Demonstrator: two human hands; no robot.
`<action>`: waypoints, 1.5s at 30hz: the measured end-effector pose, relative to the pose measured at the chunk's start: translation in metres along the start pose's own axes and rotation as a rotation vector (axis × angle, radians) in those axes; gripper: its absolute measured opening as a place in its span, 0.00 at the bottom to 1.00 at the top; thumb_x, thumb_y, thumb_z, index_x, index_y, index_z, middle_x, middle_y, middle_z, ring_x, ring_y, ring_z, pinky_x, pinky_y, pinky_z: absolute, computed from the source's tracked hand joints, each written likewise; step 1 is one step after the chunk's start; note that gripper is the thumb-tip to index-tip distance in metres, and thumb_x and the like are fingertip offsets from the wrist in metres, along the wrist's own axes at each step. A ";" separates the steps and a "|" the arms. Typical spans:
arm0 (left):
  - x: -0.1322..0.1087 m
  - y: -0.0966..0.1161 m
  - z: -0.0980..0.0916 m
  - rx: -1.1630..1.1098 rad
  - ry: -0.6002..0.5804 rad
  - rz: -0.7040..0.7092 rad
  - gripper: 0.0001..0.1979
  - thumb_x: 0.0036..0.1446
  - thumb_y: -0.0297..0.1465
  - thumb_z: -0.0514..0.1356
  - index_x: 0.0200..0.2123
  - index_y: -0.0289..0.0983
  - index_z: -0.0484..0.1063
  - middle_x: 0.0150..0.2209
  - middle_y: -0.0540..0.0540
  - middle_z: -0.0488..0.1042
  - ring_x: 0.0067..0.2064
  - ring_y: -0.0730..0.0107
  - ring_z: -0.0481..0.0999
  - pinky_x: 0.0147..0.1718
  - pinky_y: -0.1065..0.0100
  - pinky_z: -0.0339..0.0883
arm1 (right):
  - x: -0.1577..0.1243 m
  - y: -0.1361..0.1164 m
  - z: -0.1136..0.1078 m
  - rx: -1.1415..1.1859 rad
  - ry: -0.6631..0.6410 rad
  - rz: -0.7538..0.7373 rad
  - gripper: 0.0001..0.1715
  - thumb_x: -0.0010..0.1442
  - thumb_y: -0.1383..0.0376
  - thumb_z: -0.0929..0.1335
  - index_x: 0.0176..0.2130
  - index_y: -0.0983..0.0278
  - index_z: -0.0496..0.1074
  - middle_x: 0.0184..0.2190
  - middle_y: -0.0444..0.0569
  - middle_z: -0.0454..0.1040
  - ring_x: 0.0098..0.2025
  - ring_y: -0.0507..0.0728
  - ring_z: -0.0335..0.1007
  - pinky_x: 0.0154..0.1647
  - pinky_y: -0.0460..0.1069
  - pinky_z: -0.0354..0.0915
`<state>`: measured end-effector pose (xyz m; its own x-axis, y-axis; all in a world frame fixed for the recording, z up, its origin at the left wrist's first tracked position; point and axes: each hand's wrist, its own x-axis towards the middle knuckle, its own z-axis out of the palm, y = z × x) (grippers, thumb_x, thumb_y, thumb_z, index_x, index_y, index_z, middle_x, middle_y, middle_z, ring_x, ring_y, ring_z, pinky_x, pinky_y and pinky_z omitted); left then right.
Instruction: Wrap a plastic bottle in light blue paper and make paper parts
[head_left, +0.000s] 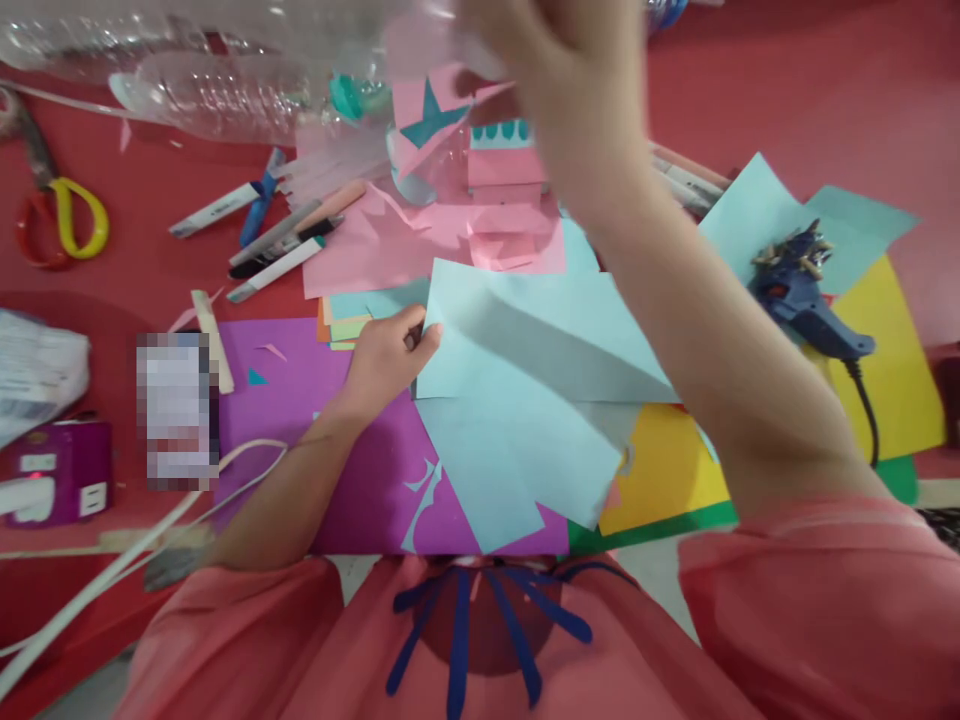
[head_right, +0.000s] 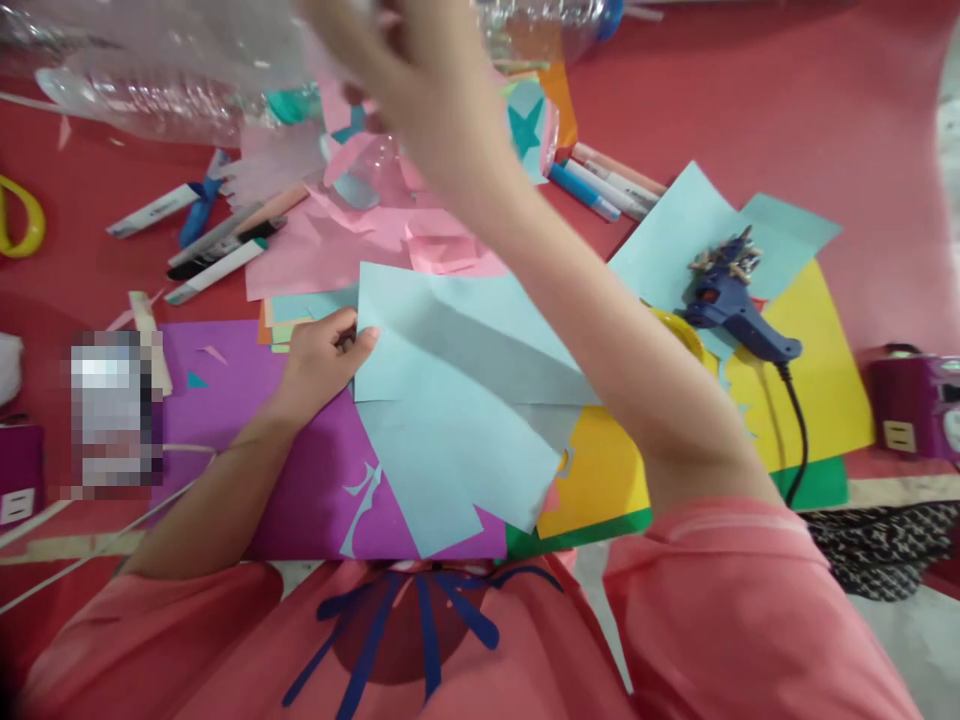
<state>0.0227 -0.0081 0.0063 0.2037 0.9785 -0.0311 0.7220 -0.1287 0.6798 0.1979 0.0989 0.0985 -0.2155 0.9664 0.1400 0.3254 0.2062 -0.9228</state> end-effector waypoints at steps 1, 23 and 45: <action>0.000 0.000 0.000 0.002 -0.003 0.001 0.19 0.54 0.35 0.55 0.20 0.40 0.46 0.16 0.57 0.50 0.20 0.77 0.49 0.23 0.69 0.46 | -0.018 0.007 -0.018 0.098 0.125 -0.106 0.07 0.63 0.66 0.61 0.44 0.62 0.61 0.43 0.43 0.65 0.38 0.43 0.70 0.41 0.43 0.71; -0.007 0.006 0.000 0.054 0.022 -0.033 0.19 0.52 0.37 0.54 0.18 0.39 0.47 0.15 0.55 0.48 0.20 0.76 0.49 0.24 0.68 0.46 | -0.129 0.053 -0.040 -0.247 0.027 0.159 0.19 0.64 0.51 0.63 0.50 0.58 0.65 0.47 0.51 0.72 0.33 0.52 0.70 0.31 0.48 0.69; -0.016 0.008 0.002 -0.166 -0.023 0.137 0.21 0.60 0.43 0.52 0.20 0.40 0.50 0.16 0.56 0.51 0.19 0.76 0.52 0.19 0.70 0.51 | -0.170 0.080 0.008 -0.008 -0.200 0.155 0.43 0.60 0.44 0.65 0.67 0.52 0.49 0.61 0.54 0.63 0.27 0.49 0.68 0.25 0.49 0.70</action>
<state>0.0271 -0.0249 0.0108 0.3085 0.9497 0.0544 0.5685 -0.2300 0.7899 0.2533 -0.0497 -0.0022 -0.3401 0.9372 -0.0776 0.3755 0.0597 -0.9249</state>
